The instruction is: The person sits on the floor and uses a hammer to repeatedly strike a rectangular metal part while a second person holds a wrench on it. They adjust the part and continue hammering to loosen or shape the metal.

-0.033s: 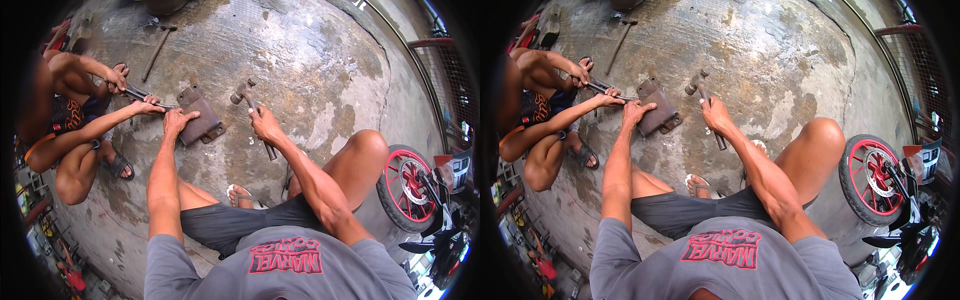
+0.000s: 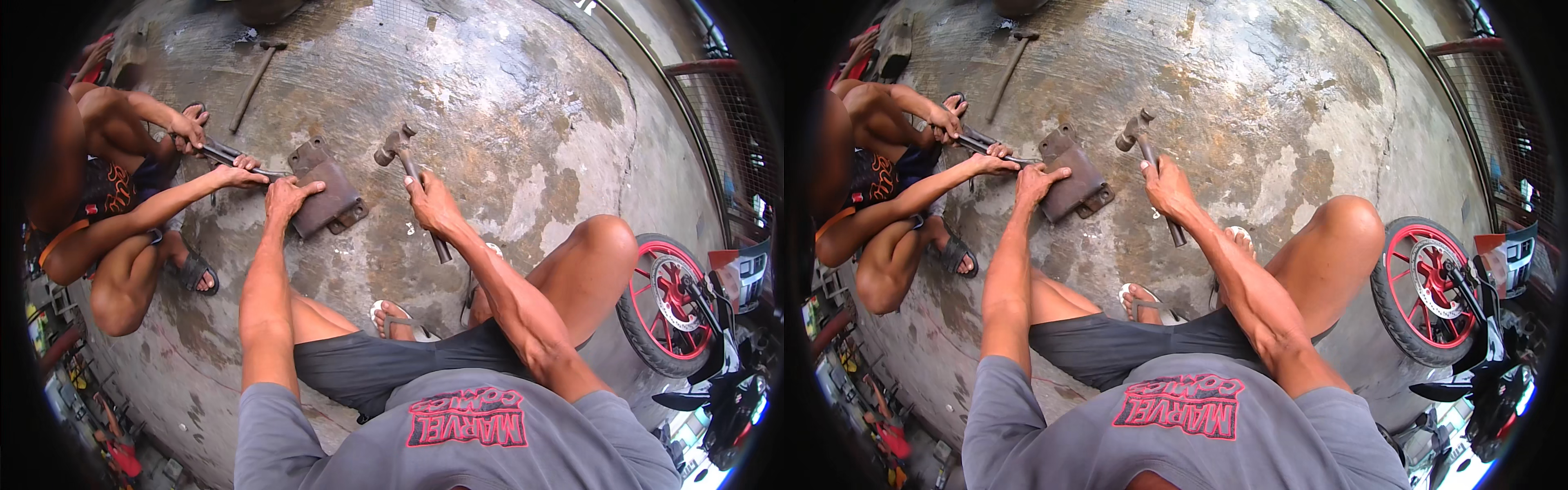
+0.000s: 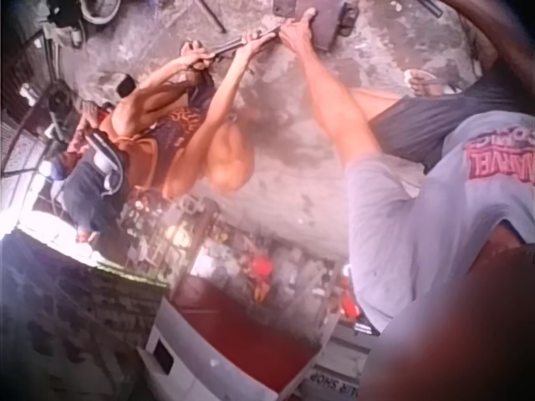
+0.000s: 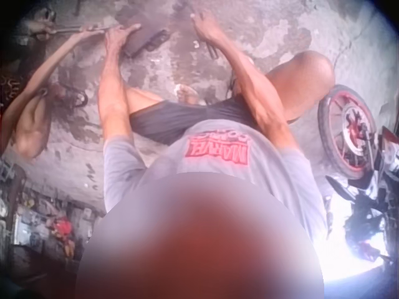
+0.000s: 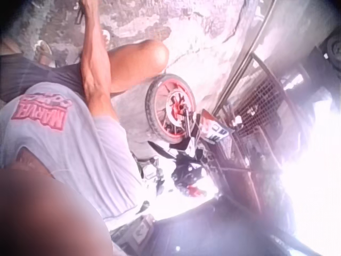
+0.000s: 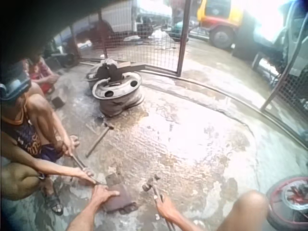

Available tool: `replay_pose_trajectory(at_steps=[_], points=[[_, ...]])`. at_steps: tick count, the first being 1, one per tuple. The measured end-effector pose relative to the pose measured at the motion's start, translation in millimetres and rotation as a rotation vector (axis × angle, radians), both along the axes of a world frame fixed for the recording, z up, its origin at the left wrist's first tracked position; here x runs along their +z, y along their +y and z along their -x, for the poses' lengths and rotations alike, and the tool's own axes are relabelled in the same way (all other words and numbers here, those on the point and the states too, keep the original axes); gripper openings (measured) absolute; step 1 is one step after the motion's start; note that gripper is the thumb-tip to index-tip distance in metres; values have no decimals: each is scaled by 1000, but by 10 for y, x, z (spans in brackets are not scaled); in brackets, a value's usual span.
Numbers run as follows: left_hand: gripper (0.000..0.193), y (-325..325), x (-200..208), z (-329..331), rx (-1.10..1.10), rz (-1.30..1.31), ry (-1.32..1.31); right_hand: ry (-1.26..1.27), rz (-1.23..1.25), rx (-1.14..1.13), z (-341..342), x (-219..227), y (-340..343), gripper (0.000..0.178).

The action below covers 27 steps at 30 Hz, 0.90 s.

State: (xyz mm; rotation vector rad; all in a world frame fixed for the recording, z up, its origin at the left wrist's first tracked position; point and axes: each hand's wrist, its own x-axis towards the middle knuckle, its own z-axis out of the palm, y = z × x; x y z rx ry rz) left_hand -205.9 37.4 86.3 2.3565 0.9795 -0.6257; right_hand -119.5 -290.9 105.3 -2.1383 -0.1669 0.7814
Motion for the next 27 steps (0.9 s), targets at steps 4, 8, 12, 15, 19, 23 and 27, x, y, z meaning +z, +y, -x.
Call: replay_pose_trajectory(at_steps=[4, 8, 12, 15, 19, 23, 27], points=[[88, -11, 40, -10, -15, -74, -16, -24, -245, -166, 401, 345, 111, 38], [89, 43, 58, -139, -38, -80, 49, 32, -339, -282, 658, 242, 270, 37], [92, -11, 45, -181, -32, -144, 43, 124, -191, -237, 937, -101, 318, 41], [91, -92, 93, -199, 2, -108, 64, 186, -95, -199, 1019, -202, 338, 43], [93, -90, 121, -124, 47, -120, 74, 75, -103, -228, 1024, -181, 336, 42], [100, -160, 90, -72, 107, -106, 18, 107, -91, -164, 1063, -118, 345, 39], [112, -249, 80, -35, 245, -181, -51, 151, -53, -117, 1042, -154, 386, 36]])
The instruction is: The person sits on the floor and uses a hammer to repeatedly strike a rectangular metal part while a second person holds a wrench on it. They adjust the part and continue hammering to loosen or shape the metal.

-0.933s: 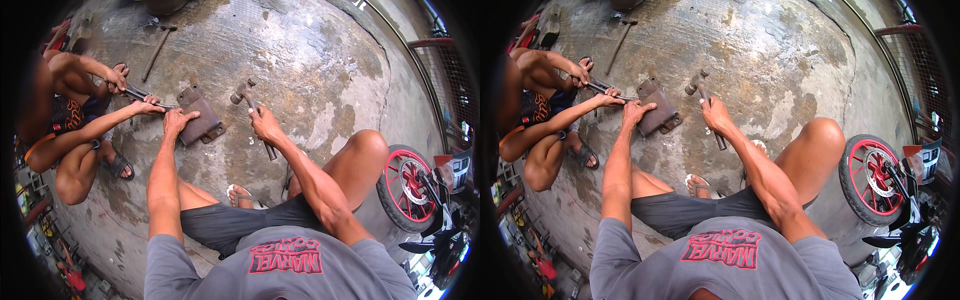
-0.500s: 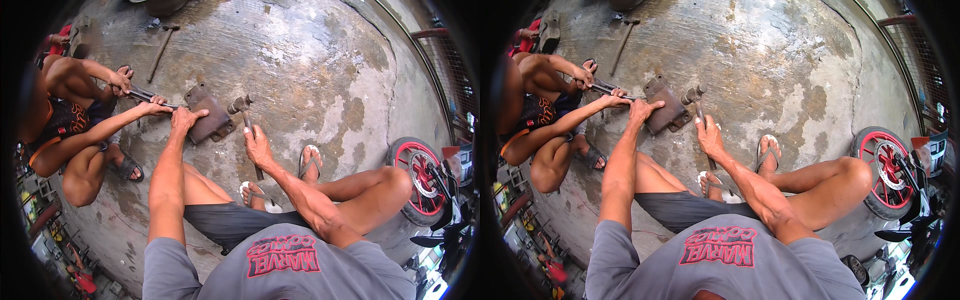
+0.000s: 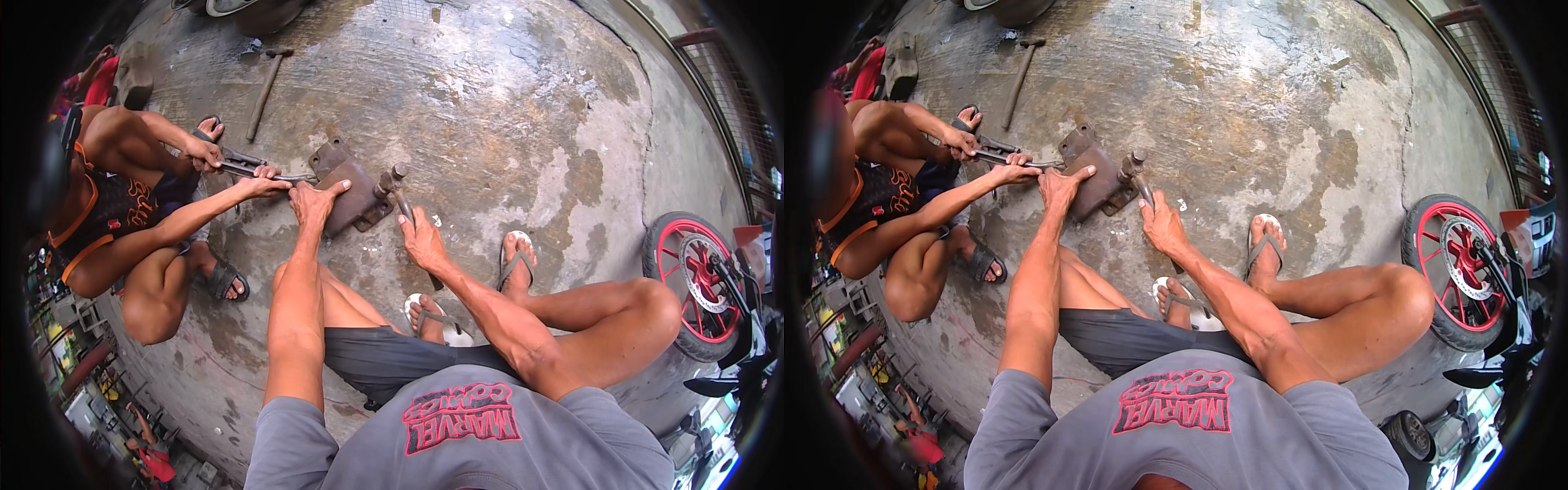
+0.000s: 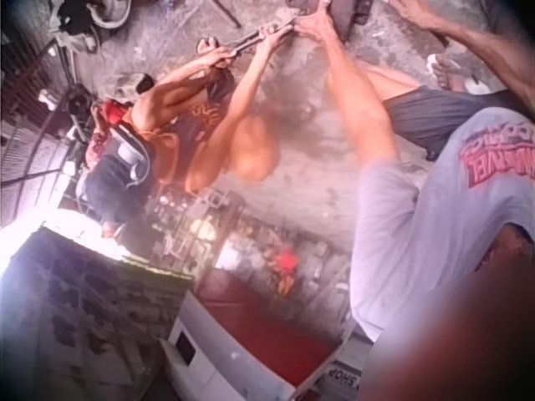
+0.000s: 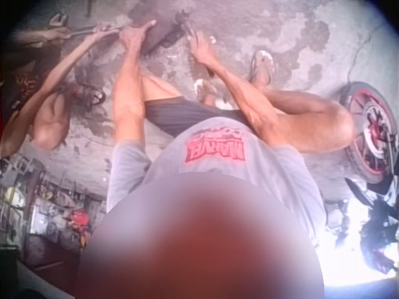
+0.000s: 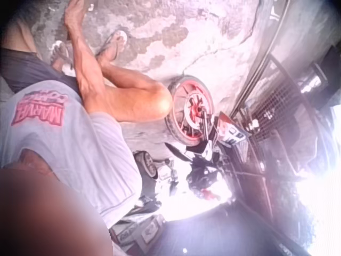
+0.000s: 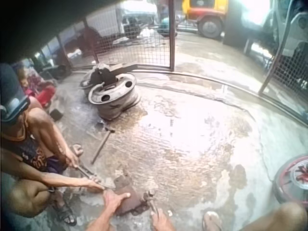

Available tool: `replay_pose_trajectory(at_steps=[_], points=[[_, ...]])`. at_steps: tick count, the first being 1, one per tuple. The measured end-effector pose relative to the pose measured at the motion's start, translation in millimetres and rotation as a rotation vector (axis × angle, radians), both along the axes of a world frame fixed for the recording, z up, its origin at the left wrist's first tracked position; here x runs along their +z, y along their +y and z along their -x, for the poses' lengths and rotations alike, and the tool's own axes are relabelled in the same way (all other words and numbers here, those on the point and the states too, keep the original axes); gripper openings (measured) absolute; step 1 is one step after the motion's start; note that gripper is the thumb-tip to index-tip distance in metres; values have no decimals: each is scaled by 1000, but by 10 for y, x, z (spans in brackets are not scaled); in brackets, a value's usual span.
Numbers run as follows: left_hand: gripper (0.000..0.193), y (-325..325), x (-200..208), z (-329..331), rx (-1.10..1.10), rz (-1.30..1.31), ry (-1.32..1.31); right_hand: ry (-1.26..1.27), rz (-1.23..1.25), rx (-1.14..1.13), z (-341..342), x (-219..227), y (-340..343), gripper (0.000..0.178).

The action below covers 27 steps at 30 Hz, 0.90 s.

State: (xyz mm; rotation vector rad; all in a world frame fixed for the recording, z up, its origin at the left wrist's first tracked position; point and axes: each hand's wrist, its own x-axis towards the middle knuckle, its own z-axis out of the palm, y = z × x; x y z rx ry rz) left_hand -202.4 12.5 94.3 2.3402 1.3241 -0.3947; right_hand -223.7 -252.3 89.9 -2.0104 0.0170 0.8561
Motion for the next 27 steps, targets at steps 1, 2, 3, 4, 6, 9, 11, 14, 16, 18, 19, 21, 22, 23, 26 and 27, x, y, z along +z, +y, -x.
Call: replay_pose_trajectory(at_steps=[1, 2, 3, 4, 6, 9, 11, 14, 16, 18, 19, 21, 22, 23, 26, 27], points=[[116, -108, 12, 7, 73, -5, -28, 5, 10, 5, -2, -8, -18, 36], [118, -206, 12, 10, 177, -10, -36, 7, 18, 9, -11, -14, -27, 36], [120, -309, 11, 14, 279, -13, -43, 9, 28, 5, -19, -20, -37, 35], [123, -356, -3, 56, 385, -21, -49, 14, 34, 4, -15, -21, -36, 35], [119, -428, -126, 170, 492, 36, -181, -2, 31, -7, -18, -33, -47, 35], [113, -280, -327, 310, 569, 238, -325, -53, -28, -35, -44, -48, -45, 37], [108, -87, -480, 378, 619, 322, -416, -71, -92, -52, -104, -7, -25, 40], [101, -191, -620, 392, 611, 197, -376, -82, -92, -98, -359, 93, -209, 44], [99, -45, -686, 503, 624, 167, -416, -105, -178, -193, -479, 334, -175, 45], [98, -1, -686, 584, 631, 160, -425, -141, -285, -306, -539, 554, -141, 45], [97, -130, -630, 492, 622, 187, -415, -203, -276, -361, -536, 616, -171, 44], [95, -287, -530, 373, 599, 198, -417, -234, -244, -381, -352, 408, -168, 42], [94, -329, -491, 334, 588, 188, -426, -247, -233, -393, -224, 267, -131, 41], [94, -337, -456, 331, 581, 174, -435, -214, -189, -334, -71, 161, -68, 43], [93, -248, -407, 341, 522, 233, -430, 51, 40, -112, -99, -152, -119, 48], [93, -249, -416, 342, 511, 204, -422, 11, 75, -97, -178, -216, -217, 52]])
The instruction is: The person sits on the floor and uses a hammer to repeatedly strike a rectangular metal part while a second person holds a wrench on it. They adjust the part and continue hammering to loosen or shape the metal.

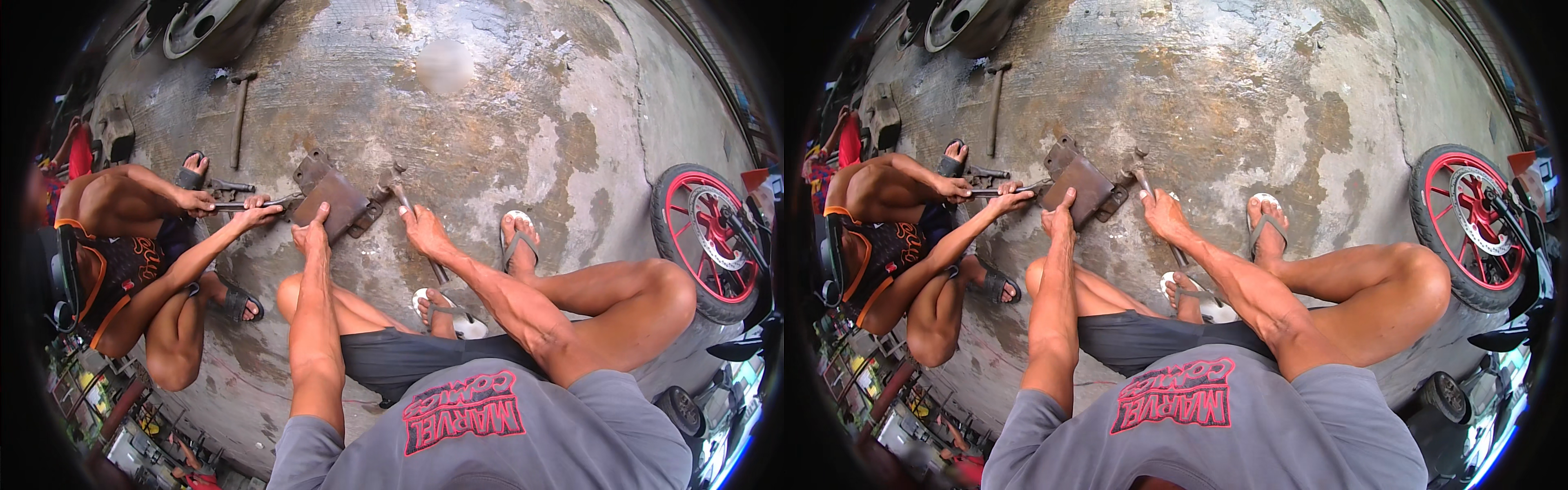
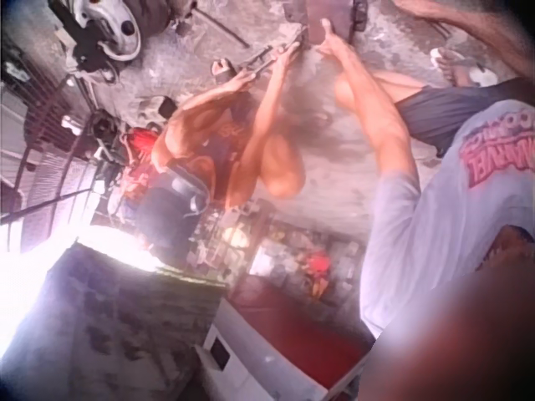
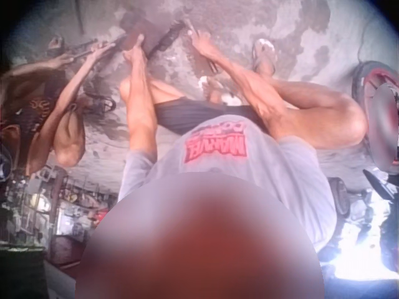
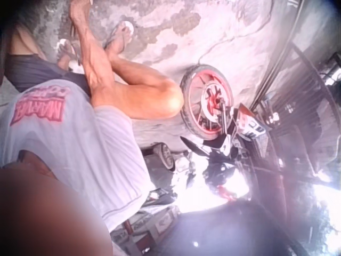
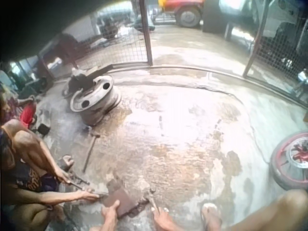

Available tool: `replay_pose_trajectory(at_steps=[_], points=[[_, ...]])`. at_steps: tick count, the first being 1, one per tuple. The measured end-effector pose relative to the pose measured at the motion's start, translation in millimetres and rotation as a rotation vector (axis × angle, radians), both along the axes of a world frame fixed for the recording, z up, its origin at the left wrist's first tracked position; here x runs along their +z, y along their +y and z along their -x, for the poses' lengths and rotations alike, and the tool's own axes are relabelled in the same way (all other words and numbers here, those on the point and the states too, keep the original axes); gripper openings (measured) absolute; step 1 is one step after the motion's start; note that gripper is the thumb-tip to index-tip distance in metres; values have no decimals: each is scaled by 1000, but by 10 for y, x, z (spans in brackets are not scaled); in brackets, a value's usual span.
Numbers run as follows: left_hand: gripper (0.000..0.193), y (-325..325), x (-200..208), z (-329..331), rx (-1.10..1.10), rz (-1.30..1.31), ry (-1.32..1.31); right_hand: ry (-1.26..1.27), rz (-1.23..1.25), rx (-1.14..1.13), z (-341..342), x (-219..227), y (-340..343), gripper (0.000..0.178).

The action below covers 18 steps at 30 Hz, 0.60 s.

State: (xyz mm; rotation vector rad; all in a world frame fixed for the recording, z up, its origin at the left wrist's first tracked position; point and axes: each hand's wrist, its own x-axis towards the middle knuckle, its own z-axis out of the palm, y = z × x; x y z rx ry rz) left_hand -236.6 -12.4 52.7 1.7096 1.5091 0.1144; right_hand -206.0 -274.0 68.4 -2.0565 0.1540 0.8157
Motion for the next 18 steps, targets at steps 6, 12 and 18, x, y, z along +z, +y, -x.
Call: replay_pose_trajectory(at_steps=[6, 12, 18], points=[[97, -48, 174, 11, -51, 4, 115, -222, -413, -351, -1143, 1160, -427, 52], [101, 75, 240, 135, -81, -34, 186, -1038, -940, -553, -1659, 2250, -322, 44], [107, 41, 199, 60, -159, -79, 215, 59, -149, -61, 464, -175, 44, 44]])
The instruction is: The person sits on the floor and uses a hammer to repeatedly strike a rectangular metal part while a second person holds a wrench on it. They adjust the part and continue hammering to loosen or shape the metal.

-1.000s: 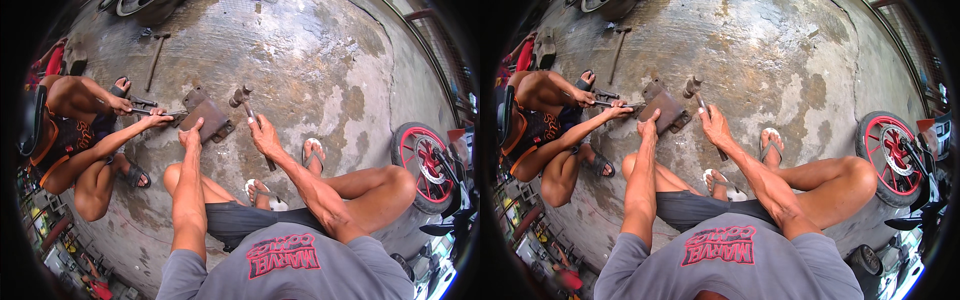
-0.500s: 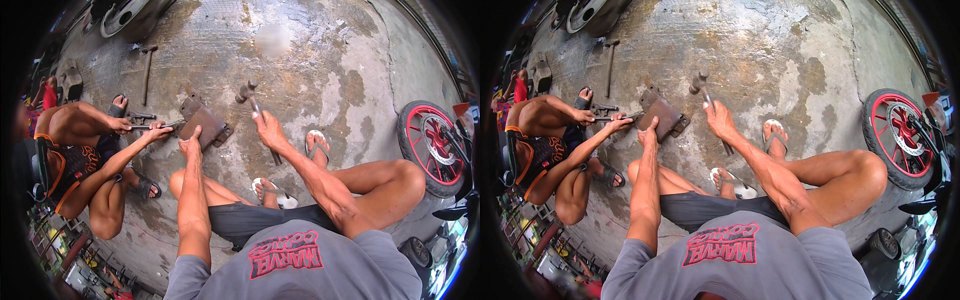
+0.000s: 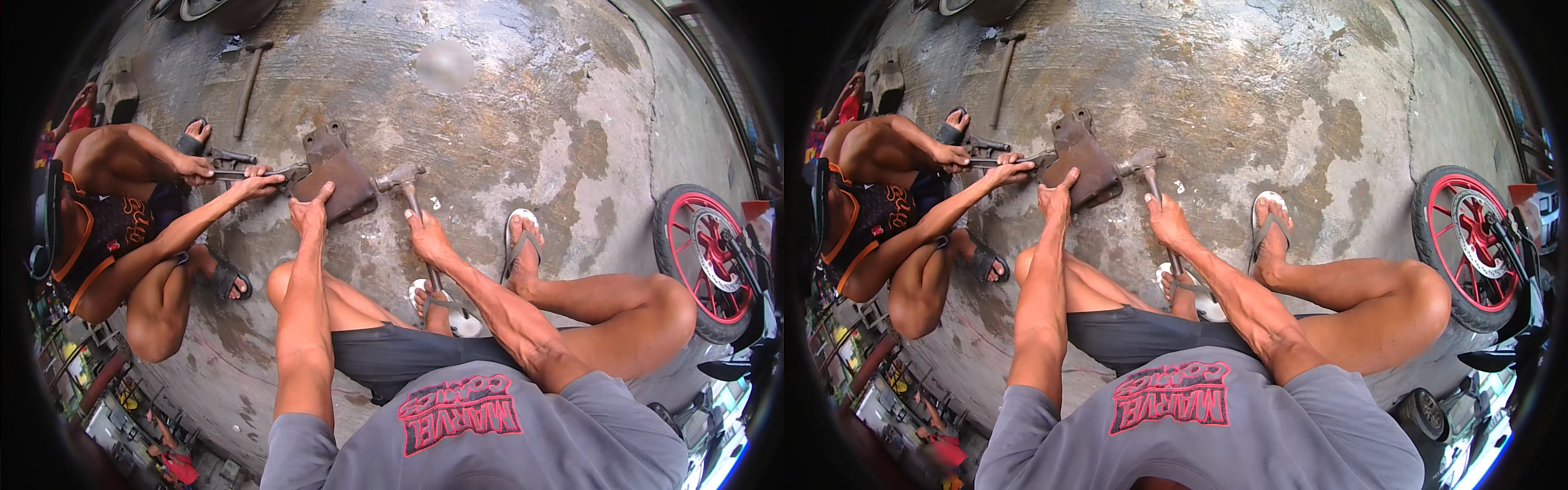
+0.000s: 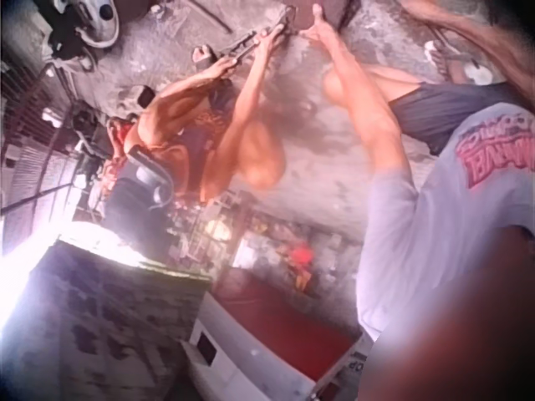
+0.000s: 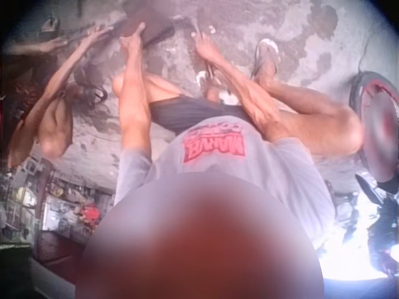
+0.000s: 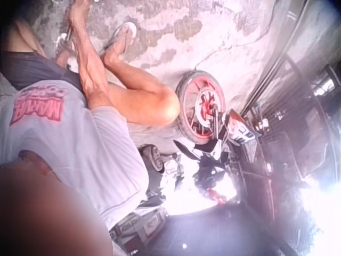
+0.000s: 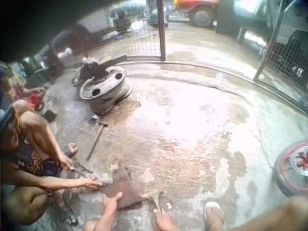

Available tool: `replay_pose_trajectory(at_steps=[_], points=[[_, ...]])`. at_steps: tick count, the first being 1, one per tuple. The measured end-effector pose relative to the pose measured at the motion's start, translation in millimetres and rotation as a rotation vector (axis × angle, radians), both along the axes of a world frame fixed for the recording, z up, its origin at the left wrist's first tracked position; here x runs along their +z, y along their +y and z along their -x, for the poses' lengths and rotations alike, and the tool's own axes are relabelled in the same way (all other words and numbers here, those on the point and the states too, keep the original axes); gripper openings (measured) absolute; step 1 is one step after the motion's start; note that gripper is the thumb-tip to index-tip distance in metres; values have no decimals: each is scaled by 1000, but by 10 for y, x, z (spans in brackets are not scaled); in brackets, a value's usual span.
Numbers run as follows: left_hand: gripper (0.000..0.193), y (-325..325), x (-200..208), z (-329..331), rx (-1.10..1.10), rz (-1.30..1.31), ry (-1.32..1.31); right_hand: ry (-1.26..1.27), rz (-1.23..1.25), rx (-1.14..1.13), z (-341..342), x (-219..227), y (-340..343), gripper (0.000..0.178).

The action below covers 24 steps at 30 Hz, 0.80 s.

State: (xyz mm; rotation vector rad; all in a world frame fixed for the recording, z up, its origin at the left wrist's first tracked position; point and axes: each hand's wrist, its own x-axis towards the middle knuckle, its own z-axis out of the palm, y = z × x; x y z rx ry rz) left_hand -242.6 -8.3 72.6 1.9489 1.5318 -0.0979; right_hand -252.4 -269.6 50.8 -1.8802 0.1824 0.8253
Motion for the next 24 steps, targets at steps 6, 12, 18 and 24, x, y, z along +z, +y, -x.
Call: replay_pose_trajectory(at_steps=[6, 12, 18, 24], points=[[102, 73, 114, -139, -169, 54, 30, 111, -177, -343, -817, 488, -535, 40], [103, 251, 9, -263, -376, -182, 110, -524, -507, -568, -1904, 2102, -863, 43], [114, 341, 73, -350, -329, 56, 96, -790, -676, -594, -2019, 2630, -850, 43], [109, 401, 29, -205, -266, 42, 83, -733, -812, -589, -1962, 2786, -747, 50]])
